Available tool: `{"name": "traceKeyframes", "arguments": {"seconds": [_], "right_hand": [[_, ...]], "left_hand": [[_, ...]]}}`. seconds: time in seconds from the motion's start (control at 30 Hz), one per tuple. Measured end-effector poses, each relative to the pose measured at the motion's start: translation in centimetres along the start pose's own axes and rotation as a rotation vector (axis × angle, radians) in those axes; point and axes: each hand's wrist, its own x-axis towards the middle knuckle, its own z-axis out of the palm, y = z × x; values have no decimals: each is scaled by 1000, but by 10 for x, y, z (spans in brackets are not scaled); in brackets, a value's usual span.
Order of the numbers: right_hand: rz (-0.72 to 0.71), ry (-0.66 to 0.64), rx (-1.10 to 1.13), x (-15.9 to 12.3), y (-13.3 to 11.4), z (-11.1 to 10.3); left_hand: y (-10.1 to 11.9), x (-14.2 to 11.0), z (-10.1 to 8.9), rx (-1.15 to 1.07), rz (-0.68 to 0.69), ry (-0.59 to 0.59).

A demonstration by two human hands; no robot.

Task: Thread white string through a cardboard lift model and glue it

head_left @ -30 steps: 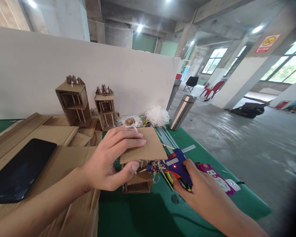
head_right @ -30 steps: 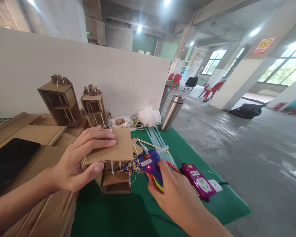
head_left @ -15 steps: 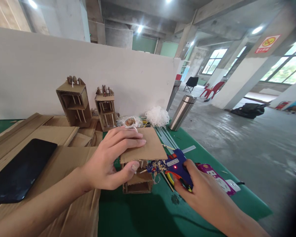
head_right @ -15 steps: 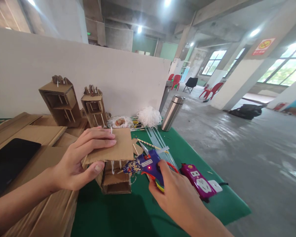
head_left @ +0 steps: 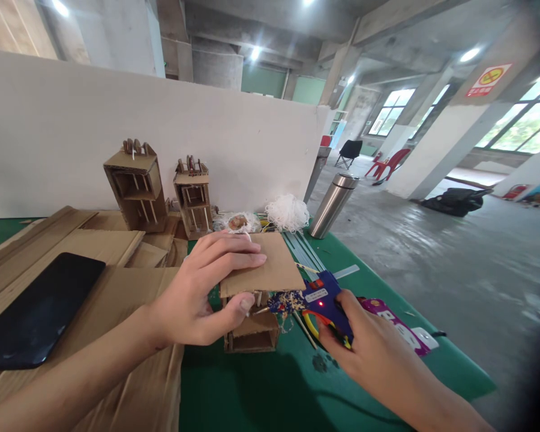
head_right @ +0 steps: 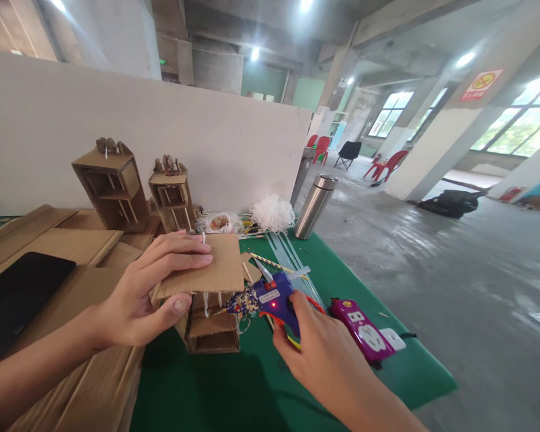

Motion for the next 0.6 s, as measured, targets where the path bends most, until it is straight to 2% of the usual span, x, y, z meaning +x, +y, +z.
{"name": "traceKeyframes", "arguments": {"seconds": [0.47,0.6], "right_hand": [[-90,106,-152,2,-1,-4],[-174,144,-190,1,2,-9]], "left_hand": [[-1,-1,0,-12,-8,-5],[-1,-1,0,-19,-8,0]]}}
